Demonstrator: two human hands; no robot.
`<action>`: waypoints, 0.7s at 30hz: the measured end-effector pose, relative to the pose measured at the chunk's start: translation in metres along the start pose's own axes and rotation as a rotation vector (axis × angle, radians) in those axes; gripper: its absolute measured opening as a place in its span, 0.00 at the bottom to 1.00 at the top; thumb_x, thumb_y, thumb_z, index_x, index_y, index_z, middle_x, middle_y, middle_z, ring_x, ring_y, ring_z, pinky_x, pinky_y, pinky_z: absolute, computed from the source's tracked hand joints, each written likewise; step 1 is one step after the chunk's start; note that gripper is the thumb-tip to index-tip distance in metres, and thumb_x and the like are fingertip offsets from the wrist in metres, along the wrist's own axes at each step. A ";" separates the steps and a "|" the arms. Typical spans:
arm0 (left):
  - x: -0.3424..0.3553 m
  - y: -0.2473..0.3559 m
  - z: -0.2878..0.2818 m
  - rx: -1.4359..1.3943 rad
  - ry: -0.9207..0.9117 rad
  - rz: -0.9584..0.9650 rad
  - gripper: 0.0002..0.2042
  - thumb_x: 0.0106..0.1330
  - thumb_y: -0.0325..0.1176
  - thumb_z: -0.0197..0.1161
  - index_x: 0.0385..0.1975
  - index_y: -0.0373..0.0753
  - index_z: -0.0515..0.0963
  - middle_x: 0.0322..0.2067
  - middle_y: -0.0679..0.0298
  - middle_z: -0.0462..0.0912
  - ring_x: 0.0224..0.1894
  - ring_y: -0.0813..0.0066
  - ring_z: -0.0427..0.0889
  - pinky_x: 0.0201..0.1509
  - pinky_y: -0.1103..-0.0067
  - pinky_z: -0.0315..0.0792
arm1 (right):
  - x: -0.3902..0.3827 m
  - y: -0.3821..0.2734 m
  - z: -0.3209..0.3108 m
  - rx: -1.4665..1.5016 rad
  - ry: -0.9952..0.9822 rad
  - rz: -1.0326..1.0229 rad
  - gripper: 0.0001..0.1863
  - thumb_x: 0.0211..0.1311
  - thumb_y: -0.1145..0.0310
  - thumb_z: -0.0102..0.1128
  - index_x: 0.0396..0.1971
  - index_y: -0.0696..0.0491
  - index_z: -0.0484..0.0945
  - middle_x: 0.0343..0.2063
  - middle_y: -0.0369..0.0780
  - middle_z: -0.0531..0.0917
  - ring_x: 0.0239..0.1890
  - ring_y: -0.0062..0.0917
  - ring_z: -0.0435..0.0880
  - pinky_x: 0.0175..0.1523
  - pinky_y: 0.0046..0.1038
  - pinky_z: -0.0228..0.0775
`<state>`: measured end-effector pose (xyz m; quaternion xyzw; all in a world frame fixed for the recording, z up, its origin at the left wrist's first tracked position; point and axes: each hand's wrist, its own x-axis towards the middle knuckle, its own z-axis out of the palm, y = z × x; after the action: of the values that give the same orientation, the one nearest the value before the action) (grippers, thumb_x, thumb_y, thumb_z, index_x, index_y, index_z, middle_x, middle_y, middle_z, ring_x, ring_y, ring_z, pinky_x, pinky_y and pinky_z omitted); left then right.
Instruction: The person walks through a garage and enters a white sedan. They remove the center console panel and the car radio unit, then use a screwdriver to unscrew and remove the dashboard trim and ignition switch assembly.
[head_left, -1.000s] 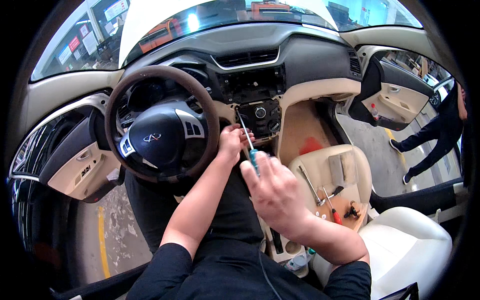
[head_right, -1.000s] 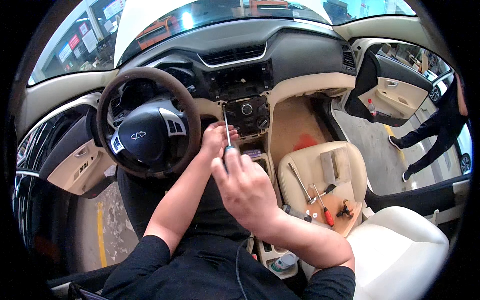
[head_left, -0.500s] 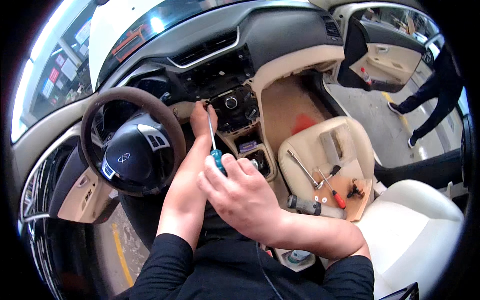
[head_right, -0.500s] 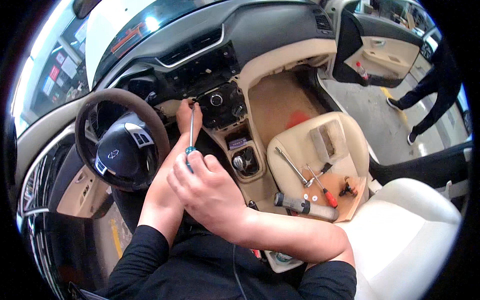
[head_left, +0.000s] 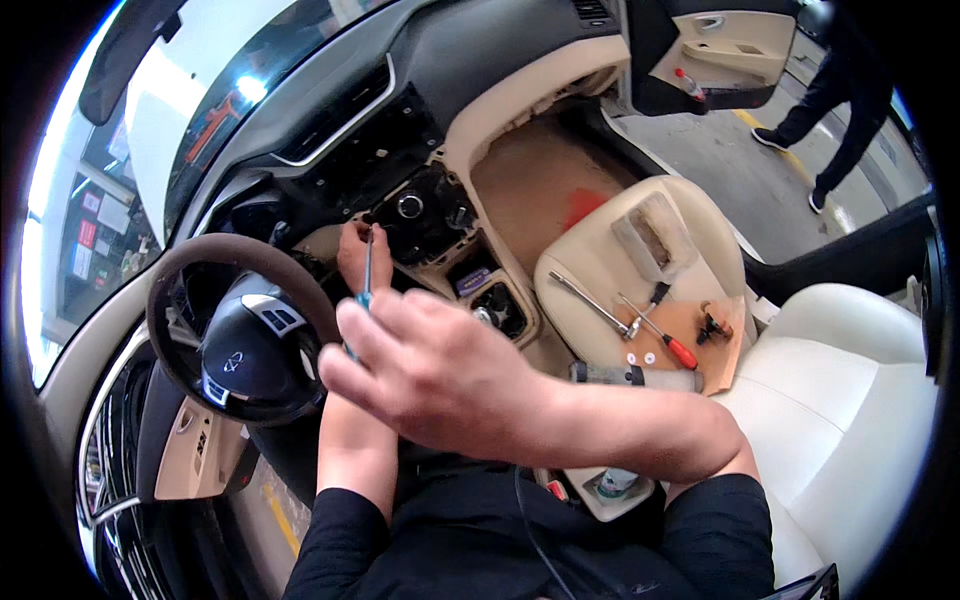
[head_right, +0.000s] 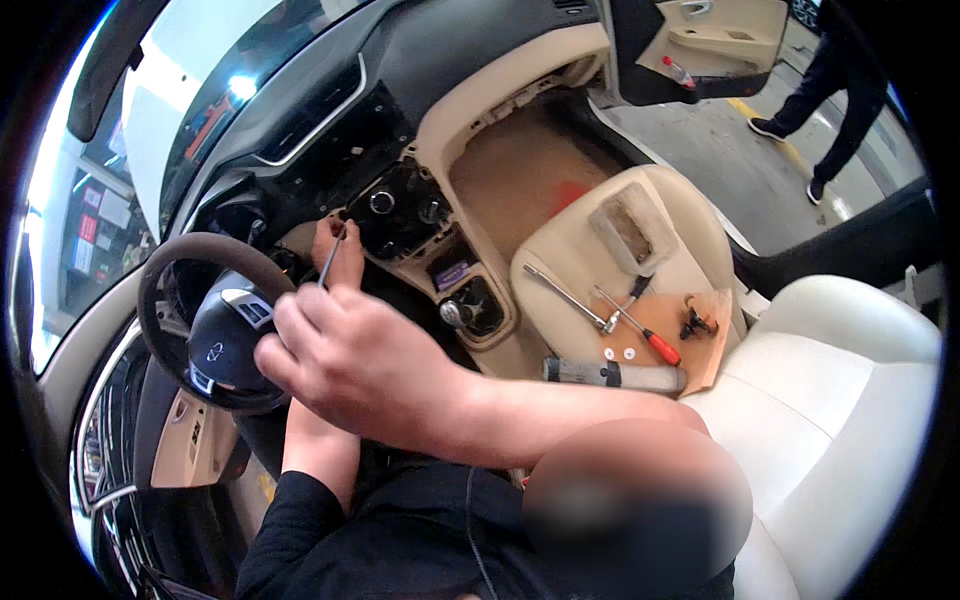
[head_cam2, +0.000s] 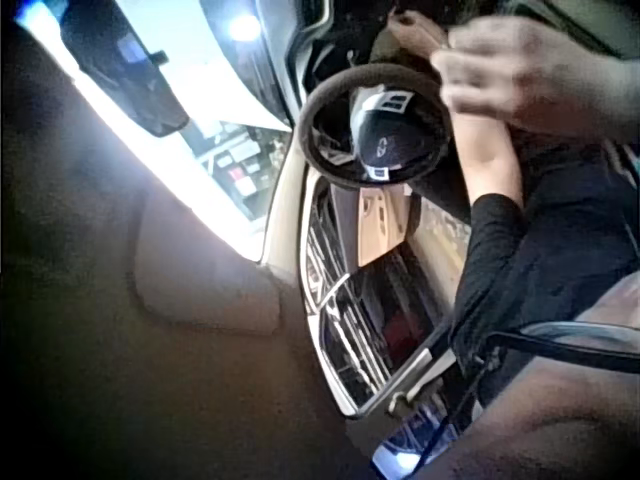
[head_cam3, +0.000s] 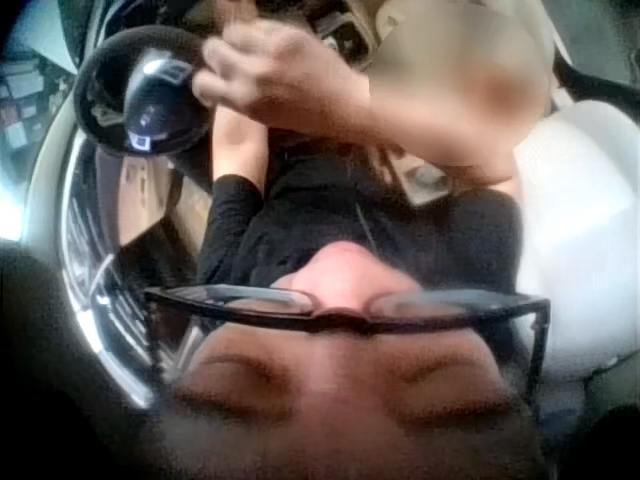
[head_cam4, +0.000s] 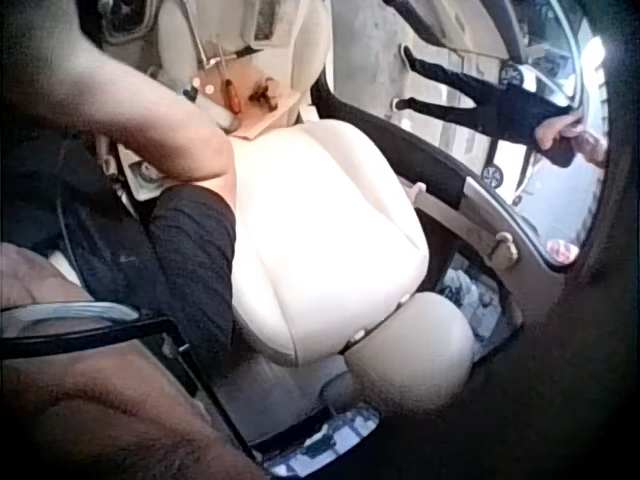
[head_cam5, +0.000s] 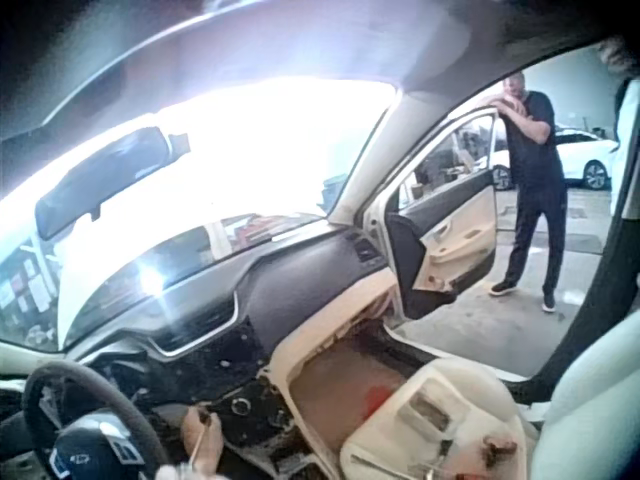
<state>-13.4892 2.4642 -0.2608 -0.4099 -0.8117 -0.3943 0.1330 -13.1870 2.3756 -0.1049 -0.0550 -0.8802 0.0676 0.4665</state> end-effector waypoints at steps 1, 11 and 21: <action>-0.010 0.015 -0.001 -0.058 -0.033 0.211 0.13 0.70 0.40 0.70 0.45 0.36 0.83 0.38 0.51 0.90 0.42 0.51 0.90 0.49 0.61 0.81 | 0.003 0.012 -0.005 -0.043 0.100 0.026 0.10 0.64 0.67 0.63 0.42 0.53 0.76 0.39 0.42 0.80 0.40 0.32 0.82 0.43 0.33 0.78; -0.103 0.097 -0.006 -0.484 -0.407 0.285 0.09 0.71 0.28 0.70 0.47 0.36 0.87 0.37 0.57 0.91 0.38 0.69 0.90 0.47 0.74 0.83 | 0.016 0.146 -0.163 -0.181 0.241 0.697 0.12 0.67 0.66 0.66 0.44 0.58 0.80 0.36 0.53 0.89 0.42 0.49 0.91 0.50 0.45 0.83; -0.163 0.257 0.125 -0.486 -0.735 0.881 0.10 0.71 0.27 0.61 0.46 0.40 0.88 0.46 0.52 0.88 0.48 0.48 0.88 0.52 0.62 0.83 | -0.056 0.208 -0.114 -0.321 0.024 0.860 0.17 0.66 0.58 0.71 0.51 0.49 0.85 0.42 0.49 0.91 0.48 0.44 0.91 0.59 0.39 0.82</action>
<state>-13.1757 2.5573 -0.2941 -0.8337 -0.4463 -0.3088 -0.1020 -13.0545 2.5794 -0.1226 -0.4879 -0.7712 0.1173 0.3917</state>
